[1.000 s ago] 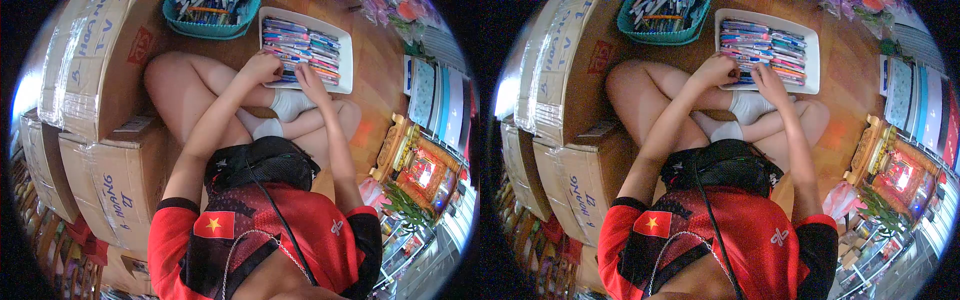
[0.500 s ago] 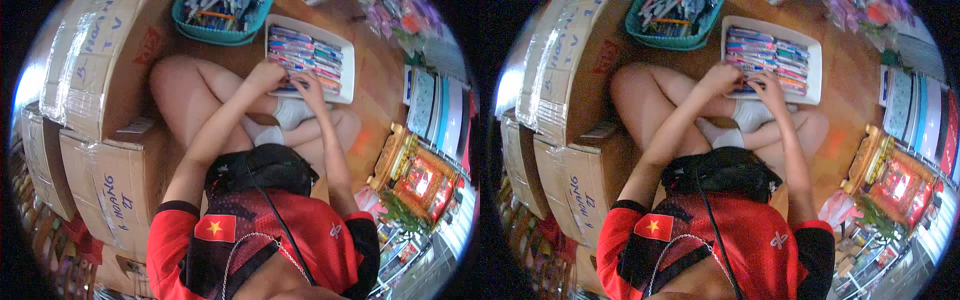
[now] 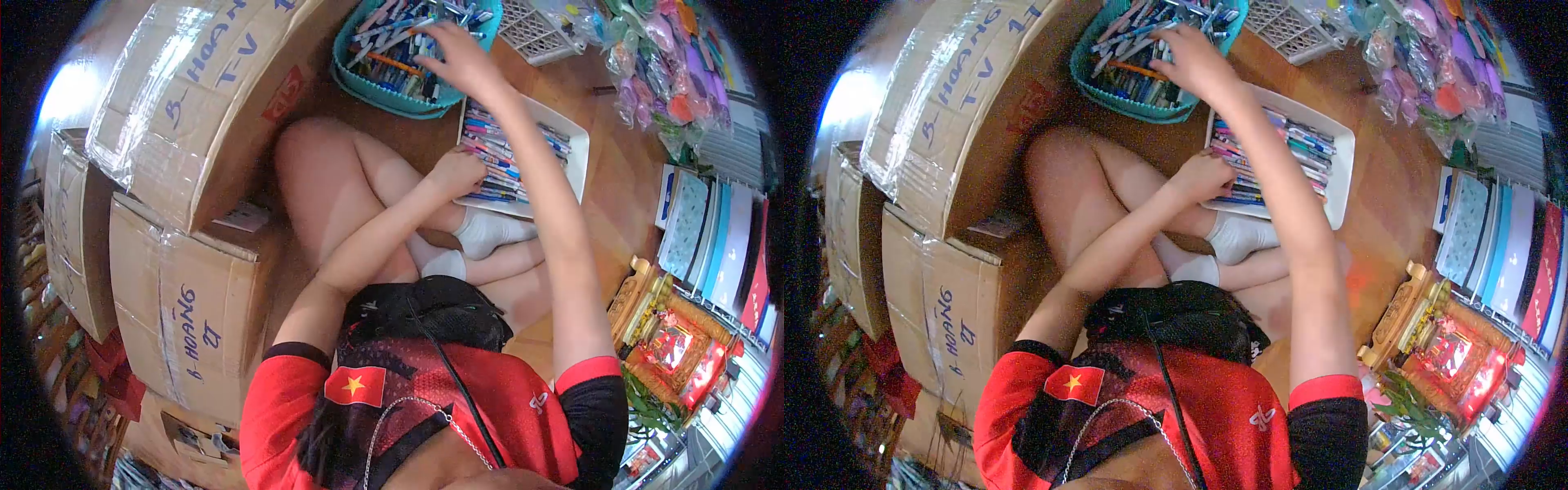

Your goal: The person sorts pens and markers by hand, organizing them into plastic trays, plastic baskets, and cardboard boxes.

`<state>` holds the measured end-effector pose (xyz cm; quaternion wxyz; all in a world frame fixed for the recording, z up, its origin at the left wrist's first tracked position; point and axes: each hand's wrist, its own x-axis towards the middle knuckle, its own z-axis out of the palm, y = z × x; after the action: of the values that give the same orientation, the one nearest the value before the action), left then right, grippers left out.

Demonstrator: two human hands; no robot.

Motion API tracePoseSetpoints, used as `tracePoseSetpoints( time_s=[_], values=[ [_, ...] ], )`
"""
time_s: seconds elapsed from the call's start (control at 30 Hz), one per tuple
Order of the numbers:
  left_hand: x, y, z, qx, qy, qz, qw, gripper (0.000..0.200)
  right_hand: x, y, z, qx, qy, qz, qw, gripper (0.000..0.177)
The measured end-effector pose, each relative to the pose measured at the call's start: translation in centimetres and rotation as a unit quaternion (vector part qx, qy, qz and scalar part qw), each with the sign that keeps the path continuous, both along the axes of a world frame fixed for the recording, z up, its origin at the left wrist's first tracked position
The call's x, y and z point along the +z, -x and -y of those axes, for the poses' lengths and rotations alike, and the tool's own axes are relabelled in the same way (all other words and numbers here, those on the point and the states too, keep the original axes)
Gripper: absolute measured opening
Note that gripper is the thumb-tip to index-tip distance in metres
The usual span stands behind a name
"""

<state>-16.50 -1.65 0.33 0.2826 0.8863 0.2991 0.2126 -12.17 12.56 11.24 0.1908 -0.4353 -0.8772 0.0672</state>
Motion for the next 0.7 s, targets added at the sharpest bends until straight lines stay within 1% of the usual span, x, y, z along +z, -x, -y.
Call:
tracePoseSetpoints(
  time_s=[0.07, 0.13, 0.17, 0.27, 0.3, 0.37, 0.4, 0.5, 0.6, 0.7],
  values=[
    [0.3, 0.2, 0.0, 0.002, 0.004, -0.007, 1.0, 0.013, -0.9, 1.9, -2.0, -0.003, -0.056, 0.048, 0.997, 0.057],
    [0.8, 0.4, 0.1, 0.002, 0.02, -0.016, 1.0, 0.013, -2.0, 3.0, -4.0, 0.014, -0.056, 0.099, 0.993, 0.058],
    [0.2, 0.0, -0.1, -0.015, 0.026, -0.022, 0.999, 0.014, -2.5, 3.4, -4.6, 0.022, -0.056, 0.125, 0.99, 0.059],
    [-0.2, -0.3, -0.2, -0.009, 0.021, -0.012, 1.0, 0.016, -3.6, 3.7, -5.5, 0.031, -0.055, 0.075, 0.995, 0.06],
    [-0.5, -0.4, -0.2, -0.006, 0.009, -0.011, 1.0, 0.017, -3.4, 3.8, -5.5, 0.035, -0.092, 0.082, 0.992, 0.054],
    [-1.1, -0.7, -0.1, -0.002, -0.016, -0.008, 1.0, 0.018, -4.1, 3.7, -6.3, 0.079, -0.083, 0.094, 0.989, 0.045],
    [-0.7, -0.6, -0.1, -0.009, -0.002, -0.014, 1.0, 0.019, -3.8, 4.0, -6.2, 0.1, -0.078, 0.1, 0.987, 0.041],
    [0.0, -0.3, -0.3, -0.02, 0.024, -0.025, 0.999, 0.02, -3.1, 4.5, -5.3, 0.079, -0.05, 0.113, 0.989, 0.045],
    [0.2, 0.0, -0.2, -0.019, 0.026, -0.027, 0.999, 0.019, -2.7, 4.6, -5.3, 0.128, -0.043, 0.136, 0.982, 0.039],
    [0.3, 0.1, -0.1, -0.015, 0.02, -0.026, 0.999, 0.018, -1.5, 4.0, -4.5, 0.14, -0.035, 0.114, 0.983, 0.037]
  ],
)
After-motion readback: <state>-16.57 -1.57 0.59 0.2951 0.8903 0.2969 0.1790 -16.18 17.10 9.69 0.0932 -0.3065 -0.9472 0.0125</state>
